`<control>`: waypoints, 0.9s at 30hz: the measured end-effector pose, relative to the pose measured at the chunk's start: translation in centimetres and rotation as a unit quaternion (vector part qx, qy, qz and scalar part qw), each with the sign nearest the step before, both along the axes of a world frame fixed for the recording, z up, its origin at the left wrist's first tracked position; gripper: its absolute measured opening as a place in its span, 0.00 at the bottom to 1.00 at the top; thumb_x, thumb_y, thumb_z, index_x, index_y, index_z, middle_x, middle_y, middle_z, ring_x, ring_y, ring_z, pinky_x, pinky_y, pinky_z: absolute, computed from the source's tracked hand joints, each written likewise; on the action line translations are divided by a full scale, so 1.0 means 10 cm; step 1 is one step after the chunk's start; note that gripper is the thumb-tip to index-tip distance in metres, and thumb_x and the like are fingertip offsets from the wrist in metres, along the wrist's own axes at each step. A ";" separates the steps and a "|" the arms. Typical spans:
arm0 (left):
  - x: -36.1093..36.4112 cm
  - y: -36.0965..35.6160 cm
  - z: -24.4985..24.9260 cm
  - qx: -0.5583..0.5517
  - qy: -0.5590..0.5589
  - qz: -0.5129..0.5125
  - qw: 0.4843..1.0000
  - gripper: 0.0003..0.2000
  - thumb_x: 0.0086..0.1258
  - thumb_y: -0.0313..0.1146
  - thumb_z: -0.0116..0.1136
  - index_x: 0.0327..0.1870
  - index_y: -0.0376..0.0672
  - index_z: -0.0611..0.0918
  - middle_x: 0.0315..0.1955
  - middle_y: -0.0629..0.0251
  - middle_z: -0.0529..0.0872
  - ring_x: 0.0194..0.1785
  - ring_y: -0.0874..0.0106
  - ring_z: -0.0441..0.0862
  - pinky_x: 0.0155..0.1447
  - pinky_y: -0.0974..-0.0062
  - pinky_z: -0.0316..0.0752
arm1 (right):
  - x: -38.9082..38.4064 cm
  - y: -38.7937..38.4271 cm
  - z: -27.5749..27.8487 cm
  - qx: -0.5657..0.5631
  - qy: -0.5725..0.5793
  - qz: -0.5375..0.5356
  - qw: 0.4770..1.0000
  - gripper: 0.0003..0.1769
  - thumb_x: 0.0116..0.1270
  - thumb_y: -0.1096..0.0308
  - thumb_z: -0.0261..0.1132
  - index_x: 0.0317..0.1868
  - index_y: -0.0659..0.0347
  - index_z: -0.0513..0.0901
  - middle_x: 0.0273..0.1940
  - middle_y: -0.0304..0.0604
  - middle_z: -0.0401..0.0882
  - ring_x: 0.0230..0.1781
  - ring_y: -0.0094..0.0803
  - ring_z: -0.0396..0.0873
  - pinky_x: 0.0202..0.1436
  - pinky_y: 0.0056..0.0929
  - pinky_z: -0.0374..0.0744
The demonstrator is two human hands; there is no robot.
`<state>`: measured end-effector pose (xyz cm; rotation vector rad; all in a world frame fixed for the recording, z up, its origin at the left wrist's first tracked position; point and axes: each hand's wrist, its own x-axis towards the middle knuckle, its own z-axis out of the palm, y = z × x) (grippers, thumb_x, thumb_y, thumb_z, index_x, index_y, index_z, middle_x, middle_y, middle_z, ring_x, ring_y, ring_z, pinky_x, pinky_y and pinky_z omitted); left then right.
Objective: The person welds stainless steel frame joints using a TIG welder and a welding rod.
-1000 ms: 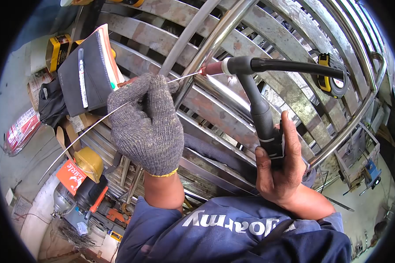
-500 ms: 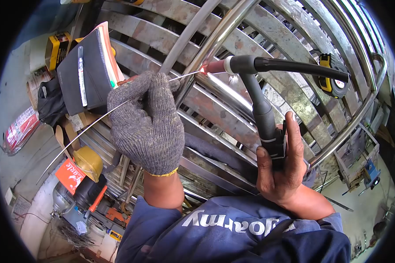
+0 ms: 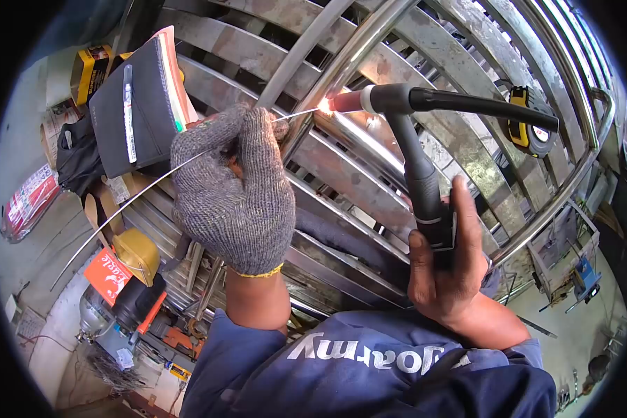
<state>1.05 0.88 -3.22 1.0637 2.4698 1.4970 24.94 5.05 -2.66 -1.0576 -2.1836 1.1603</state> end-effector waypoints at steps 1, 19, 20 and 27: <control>-0.05 -0.03 -0.05 -0.010 0.051 0.001 0.999 0.12 0.71 0.17 0.73 0.51 0.28 0.84 0.43 0.56 0.90 0.46 0.72 0.88 0.53 0.75 0.86 | 0.03 -0.04 -0.07 -0.011 0.024 -0.005 1.000 0.41 0.75 0.82 0.67 0.83 0.81 0.58 0.66 0.66 0.81 0.61 0.42 0.85 0.67 0.33 0.79; -0.01 0.01 -0.02 0.013 0.013 0.012 1.000 0.11 0.71 0.17 0.73 0.50 0.28 0.84 0.43 0.56 0.89 0.45 0.72 0.88 0.52 0.75 0.86 | 0.01 0.00 -0.04 0.008 0.034 0.010 0.999 0.37 0.75 0.82 0.66 0.81 0.82 0.62 0.75 0.69 0.74 0.65 0.45 0.85 0.72 0.36 0.78; -0.02 0.00 -0.03 0.013 0.027 0.003 1.000 0.10 0.73 0.17 0.71 0.50 0.29 0.83 0.42 0.55 0.89 0.43 0.71 0.89 0.50 0.75 0.87 | 0.02 0.00 -0.05 0.007 0.030 0.016 0.999 0.37 0.75 0.82 0.66 0.81 0.82 0.63 0.74 0.69 0.75 0.65 0.45 0.85 0.72 0.35 0.78; -0.07 -0.04 -0.07 0.015 0.061 -0.026 0.998 0.10 0.72 0.18 0.71 0.50 0.29 0.84 0.43 0.55 0.90 0.43 0.70 0.89 0.52 0.73 0.86 | 0.02 -0.02 -0.05 -0.012 0.020 0.008 1.000 0.40 0.77 0.82 0.64 0.83 0.82 0.56 0.65 0.65 0.83 0.63 0.44 0.87 0.70 0.35 0.79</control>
